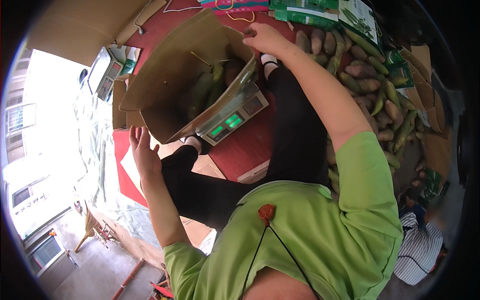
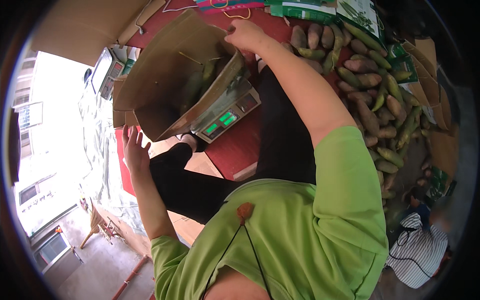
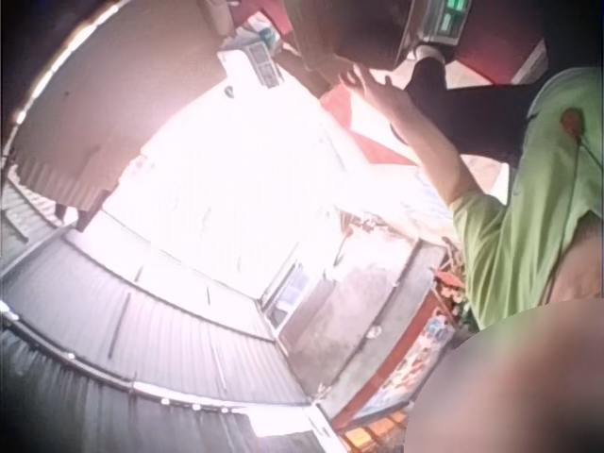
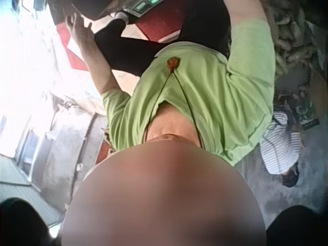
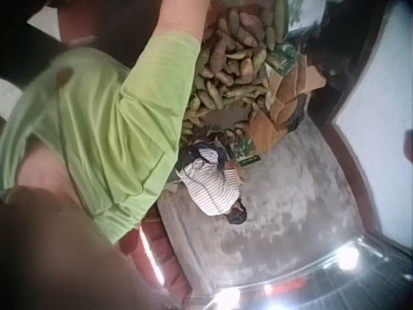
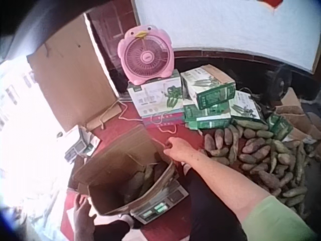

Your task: Manually picking up large produce from a pile on the floor and placing it into cardboard boxes on a scale for weighing and packaging.

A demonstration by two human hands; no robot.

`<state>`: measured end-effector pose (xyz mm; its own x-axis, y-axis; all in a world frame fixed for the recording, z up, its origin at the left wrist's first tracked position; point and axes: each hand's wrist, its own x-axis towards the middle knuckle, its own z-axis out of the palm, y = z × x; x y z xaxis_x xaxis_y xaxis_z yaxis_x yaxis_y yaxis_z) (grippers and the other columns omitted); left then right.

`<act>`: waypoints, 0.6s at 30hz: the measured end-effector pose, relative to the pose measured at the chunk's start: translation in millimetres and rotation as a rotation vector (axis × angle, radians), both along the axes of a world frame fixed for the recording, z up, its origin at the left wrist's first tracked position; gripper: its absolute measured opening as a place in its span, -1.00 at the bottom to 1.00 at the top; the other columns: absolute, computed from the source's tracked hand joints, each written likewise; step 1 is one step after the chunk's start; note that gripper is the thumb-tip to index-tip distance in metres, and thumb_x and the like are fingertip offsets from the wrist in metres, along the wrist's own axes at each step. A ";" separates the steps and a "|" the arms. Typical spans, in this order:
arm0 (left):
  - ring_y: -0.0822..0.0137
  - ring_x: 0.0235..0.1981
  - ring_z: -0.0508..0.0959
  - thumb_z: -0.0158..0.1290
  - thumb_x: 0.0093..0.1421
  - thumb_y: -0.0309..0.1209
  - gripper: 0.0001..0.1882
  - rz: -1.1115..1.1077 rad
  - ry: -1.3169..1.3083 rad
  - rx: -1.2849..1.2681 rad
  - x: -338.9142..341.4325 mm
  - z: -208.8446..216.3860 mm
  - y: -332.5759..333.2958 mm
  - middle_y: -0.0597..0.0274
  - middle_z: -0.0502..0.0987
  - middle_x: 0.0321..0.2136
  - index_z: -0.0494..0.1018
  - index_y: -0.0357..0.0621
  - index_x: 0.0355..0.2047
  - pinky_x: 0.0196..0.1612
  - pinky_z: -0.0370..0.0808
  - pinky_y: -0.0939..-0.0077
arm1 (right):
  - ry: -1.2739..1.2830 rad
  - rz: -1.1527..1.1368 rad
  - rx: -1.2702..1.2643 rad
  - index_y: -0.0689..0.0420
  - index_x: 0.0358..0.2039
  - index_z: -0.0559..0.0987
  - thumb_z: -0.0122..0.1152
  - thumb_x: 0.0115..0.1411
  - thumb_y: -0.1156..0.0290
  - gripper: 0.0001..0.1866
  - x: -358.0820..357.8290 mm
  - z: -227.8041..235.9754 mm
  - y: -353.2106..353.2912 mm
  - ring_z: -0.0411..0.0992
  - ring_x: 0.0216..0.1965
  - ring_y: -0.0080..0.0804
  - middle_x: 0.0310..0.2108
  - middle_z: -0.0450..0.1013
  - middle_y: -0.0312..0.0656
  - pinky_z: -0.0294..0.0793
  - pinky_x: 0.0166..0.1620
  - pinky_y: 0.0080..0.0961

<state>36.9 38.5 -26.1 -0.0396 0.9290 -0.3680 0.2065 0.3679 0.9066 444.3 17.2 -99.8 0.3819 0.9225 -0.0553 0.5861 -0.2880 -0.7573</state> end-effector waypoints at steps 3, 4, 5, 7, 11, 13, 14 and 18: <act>0.26 0.33 0.05 0.01 0.24 -0.13 -0.25 -0.101 0.096 -0.073 -21.6 -0.5 18.5 0.18 0.09 0.30 -0.10 0.04 0.33 0.19 -0.02 -0.15 | -0.030 0.018 -0.095 0.21 -0.13 0.53 0.25 0.01 0.17 -0.53 -7.6 6.4 12.6 0.48 -0.11 -0.10 -0.17 0.51 0.02 0.45 -0.06 -0.25; 0.28 0.26 0.17 0.04 0.22 -0.10 -0.25 -0.101 0.186 -0.106 -25.7 0.1 23.1 0.17 0.22 0.23 -0.01 -0.04 0.31 0.18 0.10 0.04 | -0.057 0.023 -0.179 0.21 -0.12 0.53 0.24 0.01 0.16 -0.53 -13.0 12.6 15.2 0.48 -0.11 -0.11 -0.17 0.51 0.02 0.45 -0.07 -0.25; 0.28 0.26 0.17 0.04 0.22 -0.10 -0.25 -0.096 0.187 -0.101 -30.7 -1.1 29.3 0.17 0.22 0.23 -0.01 -0.04 0.31 0.18 0.10 0.04 | -0.084 0.028 -0.264 0.22 -0.12 0.53 0.24 0.02 0.15 -0.52 -17.4 18.7 17.7 0.49 -0.11 -0.11 -0.17 0.51 0.03 0.46 -0.07 -0.26; 0.30 0.14 0.31 0.08 0.19 -0.06 -0.29 -0.241 0.427 -0.150 -39.0 -7.8 43.9 0.13 0.34 0.13 0.14 -0.14 0.24 0.12 0.23 0.28 | -0.076 0.045 -0.348 0.20 -0.11 0.52 0.23 0.03 0.15 -0.53 -16.1 20.8 21.0 0.47 -0.08 -0.12 -0.14 0.50 0.02 0.45 -0.05 -0.25; 0.26 0.02 0.42 0.10 0.17 -0.02 -0.31 -0.427 0.635 -0.217 -32.6 -14.2 64.5 0.03 0.46 -0.01 0.29 -0.31 0.14 0.08 0.32 0.36 | -0.175 -0.014 -0.207 0.19 -0.16 0.54 0.24 -0.01 0.10 -0.51 -15.0 -1.9 18.7 0.48 -0.14 -0.06 -0.23 0.52 0.02 0.45 -0.08 -0.21; 0.18 0.04 0.43 0.09 0.17 0.00 -0.27 -0.483 0.697 -0.240 -37.5 -22.0 75.8 -0.04 0.44 0.02 0.28 -0.36 0.13 0.10 0.31 0.33 | -0.160 -0.048 -0.190 0.19 -0.15 0.53 0.24 -0.01 0.10 -0.50 -16.1 -7.5 16.3 0.48 -0.14 -0.05 -0.23 0.52 0.03 0.45 -0.07 -0.21; 0.15 0.07 0.41 0.08 0.17 0.02 -0.26 -0.522 0.760 -0.223 -41.2 -27.6 81.3 -0.07 0.42 0.04 0.27 -0.38 0.13 0.11 0.30 0.32 | -0.149 -0.043 -0.240 0.14 -0.11 0.53 0.22 0.00 0.10 -0.51 -13.6 -9.0 17.5 0.45 -0.07 -0.08 -0.14 0.50 -0.02 0.44 -0.03 -0.20; 0.07 0.12 0.39 0.06 0.16 0.06 -0.28 -0.597 0.874 -0.258 -40.2 -32.2 86.6 -0.15 0.42 0.03 0.34 -0.38 0.07 0.12 0.30 0.27 | -0.163 -0.045 -0.313 0.08 -0.08 0.53 0.21 0.02 0.09 -0.51 -20.5 2.2 15.0 0.43 0.00 -0.11 -0.07 0.48 -0.07 0.42 0.00 -0.19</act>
<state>-3.3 125.1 -58.3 0.0494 0.7842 -0.6186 0.9509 0.1526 0.2694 423.8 32.3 -97.6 0.4486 0.8528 -0.2675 0.6733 -0.5193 -0.5264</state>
